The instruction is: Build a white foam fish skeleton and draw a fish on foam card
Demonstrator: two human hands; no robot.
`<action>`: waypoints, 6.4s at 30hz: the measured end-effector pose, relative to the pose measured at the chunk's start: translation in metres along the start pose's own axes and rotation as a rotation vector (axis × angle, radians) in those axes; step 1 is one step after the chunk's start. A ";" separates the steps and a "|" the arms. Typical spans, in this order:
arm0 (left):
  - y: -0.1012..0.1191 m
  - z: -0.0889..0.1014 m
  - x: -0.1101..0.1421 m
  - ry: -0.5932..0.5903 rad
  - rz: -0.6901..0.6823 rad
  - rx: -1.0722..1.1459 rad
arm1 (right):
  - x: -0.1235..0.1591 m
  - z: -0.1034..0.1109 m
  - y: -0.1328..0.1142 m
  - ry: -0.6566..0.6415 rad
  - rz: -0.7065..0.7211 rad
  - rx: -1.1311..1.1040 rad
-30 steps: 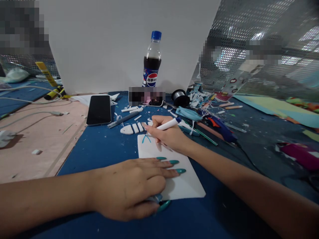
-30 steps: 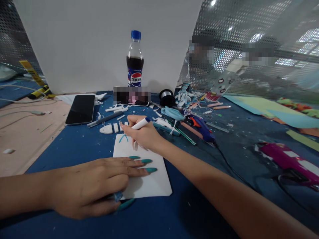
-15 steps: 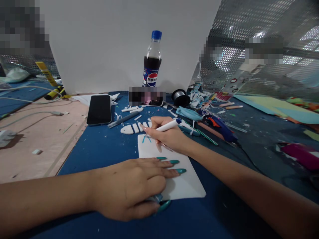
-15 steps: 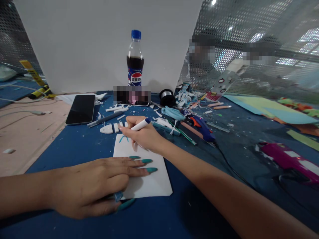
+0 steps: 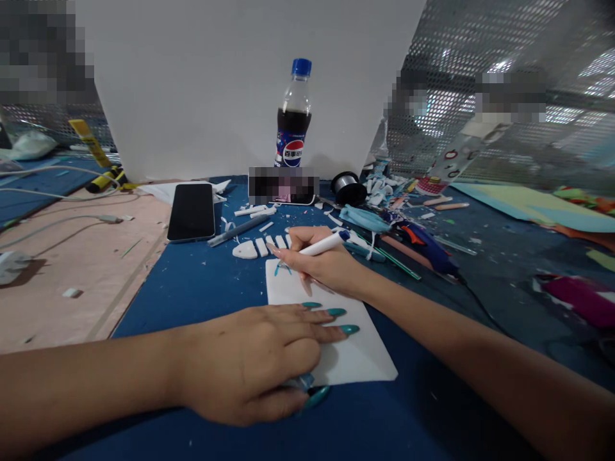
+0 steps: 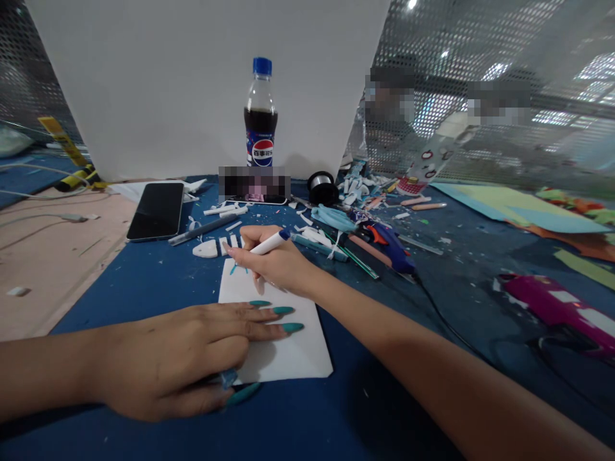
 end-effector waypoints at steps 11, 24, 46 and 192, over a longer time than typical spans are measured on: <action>0.000 0.000 0.000 -0.007 0.008 0.006 | 0.000 -0.002 0.003 -0.027 0.014 0.008; 0.001 0.002 -0.001 0.014 -0.014 0.044 | 0.000 0.012 0.004 0.136 0.013 0.040; 0.002 0.001 -0.001 0.005 -0.011 0.041 | -0.002 0.009 0.006 0.095 -0.011 0.049; 0.000 0.000 0.000 -0.013 0.020 0.045 | 0.001 -0.007 -0.006 0.015 0.030 0.030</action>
Point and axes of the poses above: each hand's wrist, its own x-axis away from the middle knuckle, its own z-axis out of the back of the hand, y = z × x, the point moved 8 cm from there along -x, towards the middle knuckle, and after that the axes turned 9 degrees about x, right-handed, at the moved point
